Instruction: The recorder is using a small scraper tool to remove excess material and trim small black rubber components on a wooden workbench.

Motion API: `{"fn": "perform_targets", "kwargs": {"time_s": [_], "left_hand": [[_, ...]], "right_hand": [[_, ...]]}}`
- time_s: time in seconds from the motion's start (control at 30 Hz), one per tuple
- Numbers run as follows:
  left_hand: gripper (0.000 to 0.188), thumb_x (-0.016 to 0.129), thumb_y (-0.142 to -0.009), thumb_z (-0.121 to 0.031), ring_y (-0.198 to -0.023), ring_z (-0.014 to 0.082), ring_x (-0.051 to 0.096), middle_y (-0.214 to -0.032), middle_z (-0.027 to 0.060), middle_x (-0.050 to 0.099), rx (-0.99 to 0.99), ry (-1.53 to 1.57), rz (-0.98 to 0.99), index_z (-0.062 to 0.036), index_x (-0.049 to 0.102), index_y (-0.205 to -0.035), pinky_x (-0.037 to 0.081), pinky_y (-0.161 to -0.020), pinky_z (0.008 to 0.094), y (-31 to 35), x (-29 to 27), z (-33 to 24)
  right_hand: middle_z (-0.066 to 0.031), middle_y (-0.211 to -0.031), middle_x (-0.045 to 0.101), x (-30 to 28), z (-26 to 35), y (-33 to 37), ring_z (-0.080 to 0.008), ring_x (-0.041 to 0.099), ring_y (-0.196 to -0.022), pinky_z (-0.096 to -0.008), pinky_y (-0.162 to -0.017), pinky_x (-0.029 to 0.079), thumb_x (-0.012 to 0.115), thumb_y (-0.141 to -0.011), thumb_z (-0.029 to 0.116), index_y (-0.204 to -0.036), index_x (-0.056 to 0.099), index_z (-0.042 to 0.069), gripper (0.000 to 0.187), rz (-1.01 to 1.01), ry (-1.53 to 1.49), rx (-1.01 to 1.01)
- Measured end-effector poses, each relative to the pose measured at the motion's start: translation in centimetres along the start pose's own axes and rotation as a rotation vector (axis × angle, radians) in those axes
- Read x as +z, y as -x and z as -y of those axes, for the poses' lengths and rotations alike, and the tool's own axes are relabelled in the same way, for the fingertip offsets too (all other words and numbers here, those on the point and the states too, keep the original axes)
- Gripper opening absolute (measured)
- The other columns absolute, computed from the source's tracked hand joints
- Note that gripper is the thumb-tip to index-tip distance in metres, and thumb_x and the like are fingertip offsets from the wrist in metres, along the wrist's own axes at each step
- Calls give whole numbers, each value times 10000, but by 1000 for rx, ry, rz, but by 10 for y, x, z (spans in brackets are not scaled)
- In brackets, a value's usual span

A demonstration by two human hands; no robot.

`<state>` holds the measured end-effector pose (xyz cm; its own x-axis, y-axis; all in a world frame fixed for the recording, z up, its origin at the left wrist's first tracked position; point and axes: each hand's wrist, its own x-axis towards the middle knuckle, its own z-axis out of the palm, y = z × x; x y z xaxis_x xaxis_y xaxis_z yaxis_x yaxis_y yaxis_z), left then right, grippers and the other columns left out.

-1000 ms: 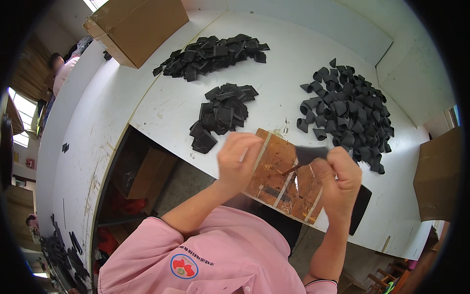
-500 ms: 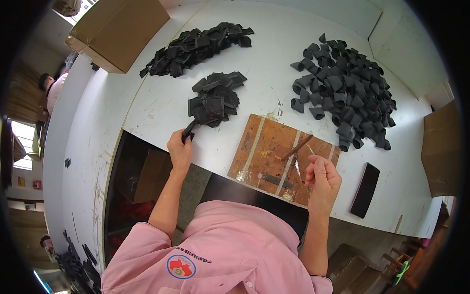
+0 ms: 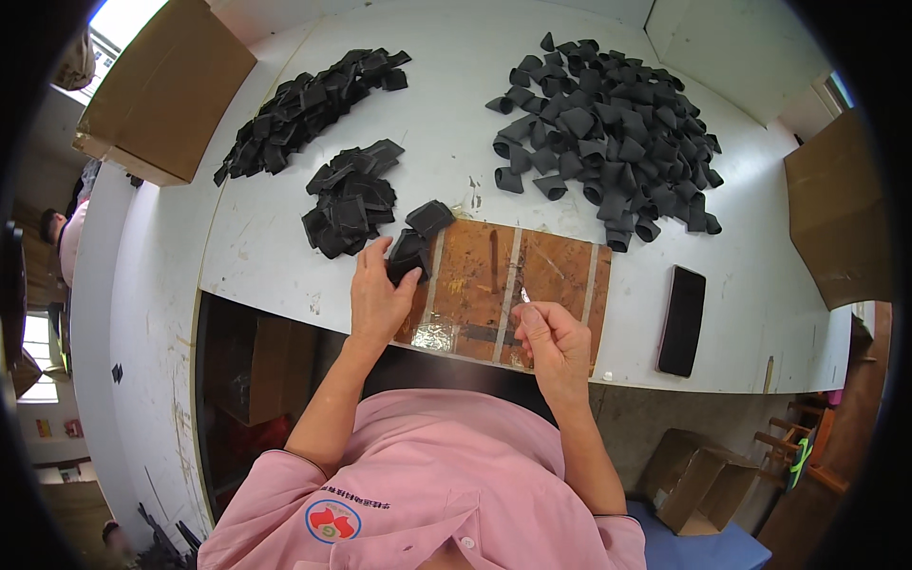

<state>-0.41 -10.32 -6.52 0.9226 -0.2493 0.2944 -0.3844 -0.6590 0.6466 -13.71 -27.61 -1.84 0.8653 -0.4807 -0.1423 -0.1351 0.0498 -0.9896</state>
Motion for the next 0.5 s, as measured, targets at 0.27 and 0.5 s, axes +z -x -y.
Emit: {"fn": "perform_targets", "kwargs": {"time_s": [0.27, 0.5], "left_hand": [[212, 615, -671, -13, -886, 314, 499, -929, 143, 516, 17, 48, -74, -15, 550, -872, 435, -706, 379, 1, 2, 9], [307, 625, -629, -26, -834, 300, 490, -919, 147, 487, 291, -105, -2, 8, 538, -921, 426, -688, 359, 2, -11, -27]], "right_hand": [[-4, -614, 533, 3, -10, 1, -41, 450, -533, -179, -463, 357, 506, -865, 159, -837, 600, -14, 199, 45, 58, 36], [-15, -606, 536, 11, -10, 0, -47, 459, -543, -186, -485, 361, 511, -858, 158, -837, 600, -15, 196, 109, 90, 35]]}}
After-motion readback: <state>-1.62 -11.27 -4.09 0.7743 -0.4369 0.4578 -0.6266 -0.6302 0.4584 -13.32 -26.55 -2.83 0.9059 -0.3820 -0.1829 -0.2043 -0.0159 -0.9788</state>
